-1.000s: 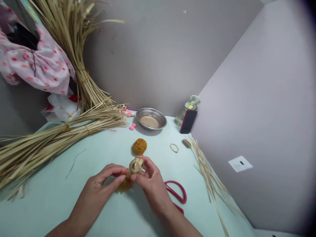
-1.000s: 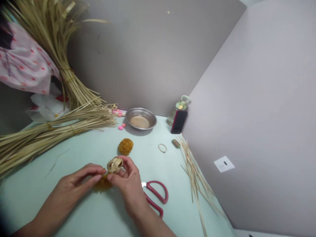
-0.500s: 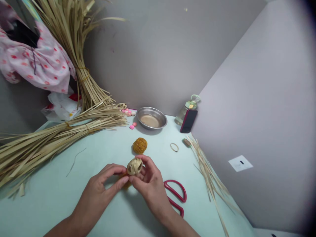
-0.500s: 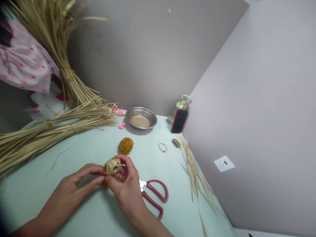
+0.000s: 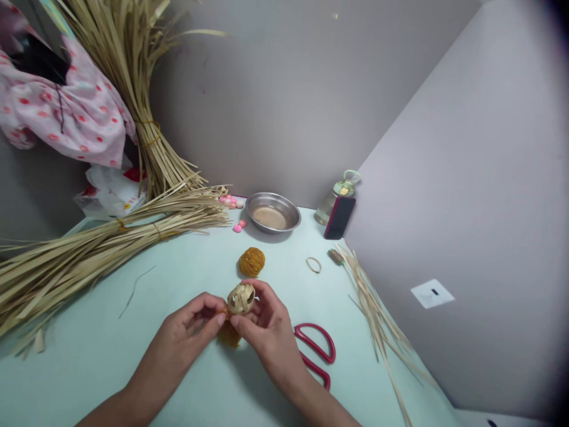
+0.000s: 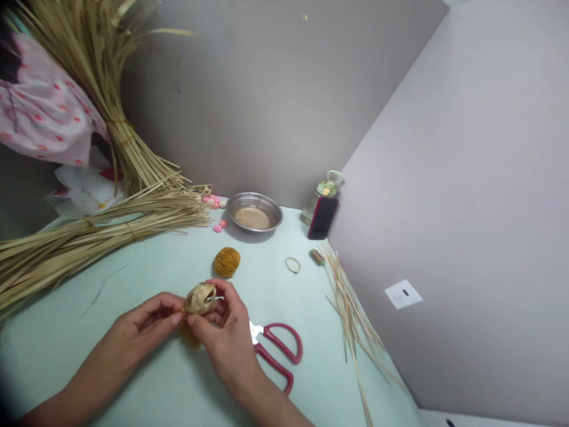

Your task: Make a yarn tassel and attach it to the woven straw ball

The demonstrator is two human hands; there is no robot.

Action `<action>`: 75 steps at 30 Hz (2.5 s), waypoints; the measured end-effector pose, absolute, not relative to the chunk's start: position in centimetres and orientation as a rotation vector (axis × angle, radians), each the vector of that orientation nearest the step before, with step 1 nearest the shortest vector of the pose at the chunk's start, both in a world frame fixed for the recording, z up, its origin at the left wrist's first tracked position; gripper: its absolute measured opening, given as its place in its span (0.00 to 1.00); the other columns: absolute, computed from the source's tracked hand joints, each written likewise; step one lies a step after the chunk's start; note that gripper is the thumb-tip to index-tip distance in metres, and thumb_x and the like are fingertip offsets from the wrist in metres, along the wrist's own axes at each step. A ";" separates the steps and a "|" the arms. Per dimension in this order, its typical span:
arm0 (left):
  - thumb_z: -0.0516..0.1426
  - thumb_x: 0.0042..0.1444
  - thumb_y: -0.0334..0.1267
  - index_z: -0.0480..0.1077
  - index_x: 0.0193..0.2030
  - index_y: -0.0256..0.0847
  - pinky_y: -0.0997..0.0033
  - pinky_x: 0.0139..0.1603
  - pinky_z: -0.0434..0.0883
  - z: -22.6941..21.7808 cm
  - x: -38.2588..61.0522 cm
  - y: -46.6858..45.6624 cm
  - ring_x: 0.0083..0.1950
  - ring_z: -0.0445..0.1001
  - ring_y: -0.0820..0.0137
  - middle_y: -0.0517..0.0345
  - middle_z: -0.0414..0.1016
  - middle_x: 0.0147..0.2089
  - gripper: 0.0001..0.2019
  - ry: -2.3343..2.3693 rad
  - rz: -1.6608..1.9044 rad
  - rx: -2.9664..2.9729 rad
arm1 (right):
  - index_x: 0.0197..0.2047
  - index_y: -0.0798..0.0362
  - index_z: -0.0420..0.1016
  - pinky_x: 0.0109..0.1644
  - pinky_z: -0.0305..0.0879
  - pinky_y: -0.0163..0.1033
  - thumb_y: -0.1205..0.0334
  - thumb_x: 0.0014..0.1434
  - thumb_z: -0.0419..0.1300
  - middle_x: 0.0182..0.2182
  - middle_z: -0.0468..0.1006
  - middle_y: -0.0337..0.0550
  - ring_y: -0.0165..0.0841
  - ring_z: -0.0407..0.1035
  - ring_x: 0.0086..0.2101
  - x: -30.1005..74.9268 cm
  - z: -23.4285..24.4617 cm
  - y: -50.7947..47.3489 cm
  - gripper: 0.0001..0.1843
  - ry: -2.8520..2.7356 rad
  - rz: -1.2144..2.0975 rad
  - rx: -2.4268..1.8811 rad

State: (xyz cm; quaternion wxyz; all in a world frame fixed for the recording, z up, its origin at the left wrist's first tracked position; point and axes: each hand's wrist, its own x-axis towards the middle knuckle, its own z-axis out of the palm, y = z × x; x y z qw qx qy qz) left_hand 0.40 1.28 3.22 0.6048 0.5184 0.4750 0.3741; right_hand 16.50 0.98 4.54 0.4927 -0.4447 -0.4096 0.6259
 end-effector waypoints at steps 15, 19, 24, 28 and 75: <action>0.60 0.60 0.43 0.66 0.49 0.49 0.65 0.51 0.67 2.4 0.3 1.9 0.49 0.73 0.64 0.59 0.74 0.45 0.13 1.082 0.990 1.029 | 0.51 0.52 0.69 0.38 0.68 0.36 0.63 0.48 0.71 0.35 0.77 0.39 0.31 0.72 0.32 17.1 4.3 1.4 0.27 -0.916 1.630 -0.976; 0.64 0.54 0.41 0.64 0.53 0.50 0.61 0.55 0.68 1.5 0.5 1.9 0.54 0.74 0.60 0.55 0.77 0.49 0.21 0.941 0.943 1.044 | 0.52 0.50 0.70 0.41 0.67 0.36 0.65 0.48 0.71 0.39 0.77 0.41 0.32 0.72 0.37 17.2 4.7 1.2 0.28 -0.948 1.594 -0.970; 0.65 0.54 0.42 0.68 0.50 0.50 0.63 0.50 0.71 0.6 0.9 1.8 0.46 0.78 0.61 0.59 0.80 0.39 0.18 0.844 0.865 1.055 | 0.52 0.48 0.71 0.36 0.65 0.35 0.66 0.49 0.69 0.35 0.74 0.37 0.29 0.66 0.31 17.6 5.6 1.2 0.27 -1.059 1.469 -1.023; 0.64 0.54 0.46 0.72 0.43 0.45 0.69 0.39 0.69 0.8 0.6 1.8 0.38 0.78 0.65 0.60 0.79 0.33 0.13 0.823 0.721 1.058 | 0.53 0.48 0.70 0.34 0.62 0.34 0.65 0.51 0.67 0.35 0.73 0.37 0.29 0.64 0.30 19.6 5.8 2.5 0.25 -1.140 1.264 -1.115; 0.59 0.63 0.41 0.70 0.54 0.40 0.51 0.49 0.75 1.2 4.5 23.7 0.51 0.76 0.59 0.50 0.74 0.56 0.15 1.760 0.454 2.251 | 0.37 0.49 0.70 0.30 0.55 0.34 0.57 0.66 0.56 0.35 0.77 0.35 0.30 0.69 0.29 20.9 4.8 0.0 0.07 -2.487 0.419 -1.414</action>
